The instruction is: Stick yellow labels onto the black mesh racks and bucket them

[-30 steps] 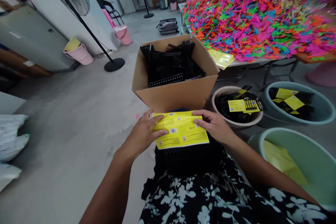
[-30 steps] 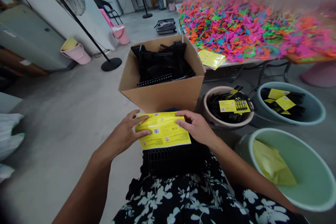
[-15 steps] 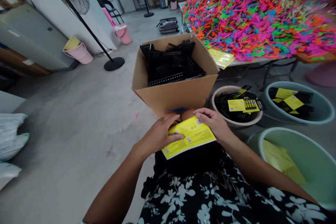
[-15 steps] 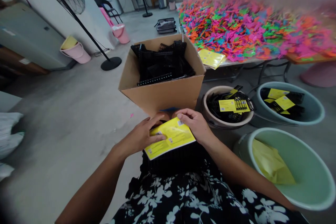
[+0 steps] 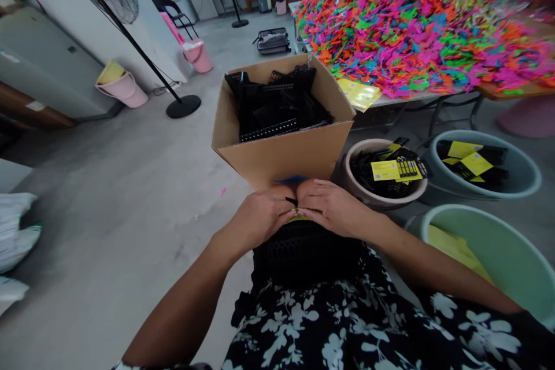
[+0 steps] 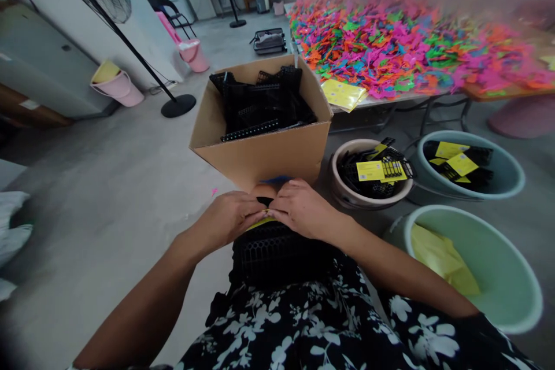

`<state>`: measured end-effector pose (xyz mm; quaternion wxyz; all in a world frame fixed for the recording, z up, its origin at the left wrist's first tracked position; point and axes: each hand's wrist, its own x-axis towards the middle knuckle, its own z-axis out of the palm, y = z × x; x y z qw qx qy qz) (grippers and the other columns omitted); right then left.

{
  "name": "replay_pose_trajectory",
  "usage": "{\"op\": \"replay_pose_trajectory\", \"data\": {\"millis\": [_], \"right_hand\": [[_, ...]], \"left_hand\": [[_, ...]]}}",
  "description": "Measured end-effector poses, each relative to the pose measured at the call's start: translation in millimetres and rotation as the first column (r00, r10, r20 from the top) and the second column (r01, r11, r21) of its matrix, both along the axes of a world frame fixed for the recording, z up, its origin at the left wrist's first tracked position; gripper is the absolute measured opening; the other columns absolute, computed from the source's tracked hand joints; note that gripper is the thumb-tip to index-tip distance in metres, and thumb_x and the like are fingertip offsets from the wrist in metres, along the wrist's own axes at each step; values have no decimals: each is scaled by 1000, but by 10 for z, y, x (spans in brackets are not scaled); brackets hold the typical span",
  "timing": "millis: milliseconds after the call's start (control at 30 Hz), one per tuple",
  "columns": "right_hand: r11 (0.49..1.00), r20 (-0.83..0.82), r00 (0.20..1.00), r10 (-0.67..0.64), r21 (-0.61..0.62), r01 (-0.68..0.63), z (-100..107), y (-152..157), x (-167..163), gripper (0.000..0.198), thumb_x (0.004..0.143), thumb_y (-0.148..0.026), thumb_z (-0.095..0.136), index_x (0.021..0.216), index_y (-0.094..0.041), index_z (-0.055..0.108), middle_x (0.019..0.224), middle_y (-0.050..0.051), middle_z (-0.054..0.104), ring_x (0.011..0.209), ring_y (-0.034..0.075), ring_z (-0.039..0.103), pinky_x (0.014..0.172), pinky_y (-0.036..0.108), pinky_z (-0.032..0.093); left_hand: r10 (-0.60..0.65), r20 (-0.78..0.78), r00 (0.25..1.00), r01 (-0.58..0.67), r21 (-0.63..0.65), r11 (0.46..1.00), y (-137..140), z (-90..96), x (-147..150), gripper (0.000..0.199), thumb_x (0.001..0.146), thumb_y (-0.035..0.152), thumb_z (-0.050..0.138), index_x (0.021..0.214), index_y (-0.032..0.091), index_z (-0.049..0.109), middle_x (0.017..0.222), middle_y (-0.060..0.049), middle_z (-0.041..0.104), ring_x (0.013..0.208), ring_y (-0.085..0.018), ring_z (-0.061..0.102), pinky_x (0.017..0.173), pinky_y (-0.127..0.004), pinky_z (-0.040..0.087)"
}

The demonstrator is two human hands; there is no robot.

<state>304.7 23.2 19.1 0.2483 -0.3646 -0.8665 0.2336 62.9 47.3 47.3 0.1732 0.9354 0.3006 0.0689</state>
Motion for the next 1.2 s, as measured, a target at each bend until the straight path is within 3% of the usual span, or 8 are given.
{"op": "replay_pose_trajectory", "data": {"millis": [233,367,467,567,767,833,967,1200], "right_hand": [[987,-90,994,-58,-152,44,-38,65,513,24,104,-32,58,103,-29,82,97,2,79,90,20,71,88,36,54],[899,-200,884,-423,-214,382,-168,73,832,21,100,-38,64,98,-28,82,99,5,80,93,26,73,88,41,56],[779,-296,722,-625,-289,556,-271,-5,722,25,99,-43,63,102,-26,81,96,8,79,90,29,74,86,46,58],[827,-363,764,-533,-414,380,-340,-136,298,30,100,-45,62,118,-26,75,98,6,78,89,24,74,83,41,61],[816,-581,628,-517,-556,158,-342,-228,-325,31,101,-46,62,123,-25,70,116,7,74,99,21,71,88,37,60],[827,-561,648,-515,-524,203,-313,-213,-327,27,103,-44,59,115,-25,73,111,6,75,99,21,70,89,36,58],[844,-538,718,-441,-520,129,-298,-218,-314,25,103,-40,58,107,-23,76,104,4,77,93,20,70,83,32,56],[760,-400,803,-443,-642,100,-394,-304,-451,28,102,-37,54,94,-21,76,85,2,75,72,18,68,66,29,52]], "left_hand": [[123,22,992,-113,-257,960,29,92,-485,38,108,44,50,93,26,80,82,-3,75,69,-16,64,64,-28,44],[335,46,941,-286,-418,862,52,24,-866,37,102,51,58,91,26,83,85,-4,79,67,-16,66,59,-25,47],[677,179,714,-536,-482,693,6,-89,-924,39,92,60,68,92,25,85,87,-5,82,67,-19,69,56,-26,50],[841,308,444,-599,-596,535,-109,-226,-709,42,85,62,76,98,23,85,89,-5,83,73,-23,74,59,-29,55],[728,443,524,-297,-706,643,-403,-431,-131,41,90,60,72,100,23,86,113,-9,81,95,-26,76,81,-35,61],[739,496,455,-53,-814,579,-464,-492,-19,60,90,74,63,99,19,85,126,-13,77,112,-33,73,94,-42,60],[924,334,187,209,-932,295,-483,-594,141,81,84,88,54,117,19,80,126,-15,77,122,-39,70,103,-50,57],[848,453,277,388,-860,332,-421,-534,236,97,77,94,55,133,16,71,145,-18,66,132,-39,63,105,-48,56]]}}
